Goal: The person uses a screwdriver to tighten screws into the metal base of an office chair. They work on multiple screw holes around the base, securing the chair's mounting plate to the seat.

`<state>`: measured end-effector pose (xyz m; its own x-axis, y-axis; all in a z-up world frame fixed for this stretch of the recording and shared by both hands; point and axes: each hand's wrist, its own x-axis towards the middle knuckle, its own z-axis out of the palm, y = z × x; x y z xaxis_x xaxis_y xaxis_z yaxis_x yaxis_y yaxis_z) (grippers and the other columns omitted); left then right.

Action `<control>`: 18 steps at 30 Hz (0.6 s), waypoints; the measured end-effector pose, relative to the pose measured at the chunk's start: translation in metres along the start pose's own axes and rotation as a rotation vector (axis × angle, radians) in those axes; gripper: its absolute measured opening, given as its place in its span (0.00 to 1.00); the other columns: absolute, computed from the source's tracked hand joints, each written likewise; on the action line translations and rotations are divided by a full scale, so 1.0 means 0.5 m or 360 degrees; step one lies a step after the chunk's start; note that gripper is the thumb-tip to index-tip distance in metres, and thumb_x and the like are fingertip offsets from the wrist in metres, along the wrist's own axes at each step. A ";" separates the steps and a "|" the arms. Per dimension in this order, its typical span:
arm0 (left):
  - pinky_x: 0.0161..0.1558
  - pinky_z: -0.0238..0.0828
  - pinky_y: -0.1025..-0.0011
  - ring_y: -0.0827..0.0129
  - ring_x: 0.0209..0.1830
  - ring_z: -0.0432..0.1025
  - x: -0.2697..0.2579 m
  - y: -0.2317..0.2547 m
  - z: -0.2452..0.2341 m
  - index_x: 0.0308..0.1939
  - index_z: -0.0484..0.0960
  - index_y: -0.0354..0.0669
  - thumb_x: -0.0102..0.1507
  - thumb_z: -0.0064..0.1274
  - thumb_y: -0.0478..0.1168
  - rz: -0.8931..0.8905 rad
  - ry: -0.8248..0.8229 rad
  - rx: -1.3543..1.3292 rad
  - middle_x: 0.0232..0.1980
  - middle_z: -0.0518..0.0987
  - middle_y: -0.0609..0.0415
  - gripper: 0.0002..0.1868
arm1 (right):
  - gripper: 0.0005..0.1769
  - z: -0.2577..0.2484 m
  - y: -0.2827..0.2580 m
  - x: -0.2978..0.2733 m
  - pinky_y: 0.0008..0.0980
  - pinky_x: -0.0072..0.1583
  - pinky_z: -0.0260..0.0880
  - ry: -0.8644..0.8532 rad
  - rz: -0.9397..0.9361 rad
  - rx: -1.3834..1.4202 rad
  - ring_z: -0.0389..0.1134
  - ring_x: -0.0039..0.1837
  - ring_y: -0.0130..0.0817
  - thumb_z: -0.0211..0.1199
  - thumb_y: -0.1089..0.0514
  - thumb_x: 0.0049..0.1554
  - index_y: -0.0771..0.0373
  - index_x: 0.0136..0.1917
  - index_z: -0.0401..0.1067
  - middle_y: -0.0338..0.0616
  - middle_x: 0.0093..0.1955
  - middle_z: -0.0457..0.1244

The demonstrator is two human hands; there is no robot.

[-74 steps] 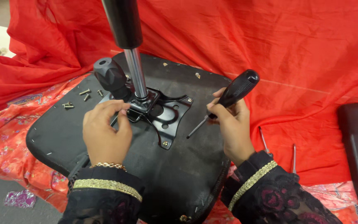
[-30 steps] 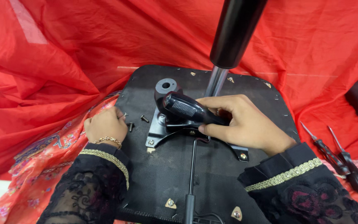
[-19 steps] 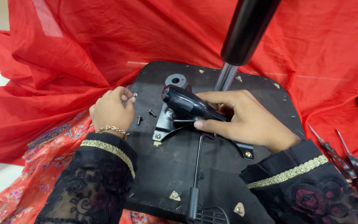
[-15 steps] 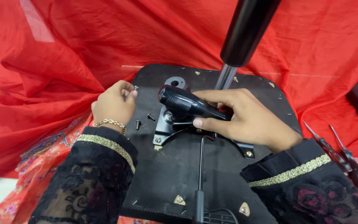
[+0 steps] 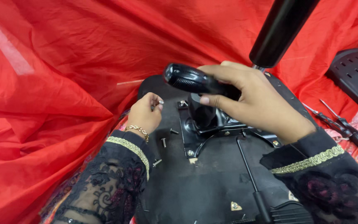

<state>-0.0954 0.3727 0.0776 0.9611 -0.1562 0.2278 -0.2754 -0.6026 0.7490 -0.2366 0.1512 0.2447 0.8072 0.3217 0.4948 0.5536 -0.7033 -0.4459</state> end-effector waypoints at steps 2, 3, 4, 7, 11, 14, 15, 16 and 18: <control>0.45 0.75 0.67 0.65 0.40 0.81 0.015 -0.017 0.006 0.41 0.80 0.43 0.63 0.56 0.37 0.0041 -0.0052 -0.0157 0.39 0.85 0.53 0.05 | 0.26 0.012 -0.009 0.015 0.34 0.55 0.70 0.0112 -0.0094 -0.0106 0.71 0.53 0.35 0.72 0.57 0.57 0.62 0.67 0.71 0.44 0.52 0.69; 0.44 0.75 0.67 0.64 0.39 0.80 0.021 -0.025 0.007 0.41 0.80 0.43 0.62 0.57 0.37 0.0031 -0.0056 -0.0169 0.39 0.85 0.53 0.05 | 0.25 0.016 -0.011 0.023 0.34 0.55 0.70 0.0163 -0.0143 -0.0160 0.70 0.54 0.36 0.72 0.58 0.58 0.63 0.67 0.71 0.45 0.52 0.69; 0.44 0.75 0.67 0.64 0.39 0.80 0.029 -0.031 0.009 0.41 0.80 0.42 0.62 0.58 0.37 0.0024 -0.0063 -0.0183 0.38 0.84 0.52 0.06 | 0.25 0.021 -0.010 0.031 0.32 0.50 0.70 0.0171 0.0082 -0.0053 0.71 0.50 0.31 0.71 0.57 0.57 0.61 0.66 0.70 0.43 0.50 0.68; 0.43 0.75 0.68 0.64 0.36 0.80 0.058 -0.043 0.017 0.42 0.80 0.40 0.62 0.59 0.37 0.0015 -0.0073 -0.0229 0.37 0.85 0.50 0.07 | 0.25 0.032 0.011 0.061 0.26 0.41 0.68 0.0238 0.0460 0.0135 0.69 0.43 0.22 0.70 0.58 0.57 0.59 0.64 0.66 0.38 0.47 0.66; 0.42 0.76 0.71 0.69 0.37 0.80 0.109 -0.057 0.040 0.46 0.82 0.43 0.59 0.60 0.35 0.0128 -0.0129 -0.0283 0.38 0.86 0.53 0.11 | 0.23 0.053 0.073 0.115 0.22 0.46 0.63 0.0392 0.0282 0.0420 0.63 0.46 0.19 0.70 0.62 0.61 0.61 0.66 0.65 0.34 0.55 0.61; 0.41 0.78 0.72 0.71 0.33 0.82 0.158 -0.058 0.075 0.46 0.84 0.44 0.60 0.59 0.36 -0.0022 -0.0336 -0.0427 0.36 0.86 0.55 0.10 | 0.21 0.068 0.121 0.145 0.21 0.52 0.69 0.0466 0.0356 0.0645 0.66 0.50 0.16 0.69 0.64 0.60 0.60 0.64 0.65 0.32 0.56 0.60; 0.41 0.77 0.72 0.71 0.34 0.82 0.175 -0.059 0.088 0.43 0.85 0.43 0.59 0.60 0.35 0.0075 -0.0319 -0.0452 0.36 0.86 0.56 0.09 | 0.20 0.073 0.136 0.153 0.21 0.55 0.72 0.0487 0.0405 0.0674 0.68 0.52 0.16 0.68 0.64 0.59 0.60 0.62 0.66 0.32 0.55 0.60; 0.42 0.77 0.72 0.72 0.35 0.81 0.192 -0.059 0.103 0.41 0.85 0.43 0.58 0.61 0.35 0.0166 -0.0301 -0.0476 0.35 0.86 0.56 0.07 | 0.20 0.078 0.152 0.161 0.22 0.54 0.69 0.0517 0.0425 0.0659 0.66 0.51 0.17 0.68 0.64 0.60 0.60 0.63 0.67 0.32 0.55 0.61; 0.42 0.76 0.72 0.72 0.35 0.81 0.224 -0.063 0.129 0.38 0.86 0.42 0.57 0.62 0.35 0.0276 -0.0264 -0.0492 0.34 0.86 0.55 0.06 | 0.19 0.094 0.180 0.178 0.24 0.51 0.63 0.0565 0.0465 0.0632 0.64 0.49 0.19 0.69 0.65 0.62 0.60 0.65 0.69 0.34 0.57 0.63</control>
<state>0.0222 0.3236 0.0396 0.8830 -0.3748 0.2826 -0.4028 -0.2960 0.8661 -0.1052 0.1462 0.2133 0.8574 -0.1283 0.4984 0.4089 -0.4182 -0.8111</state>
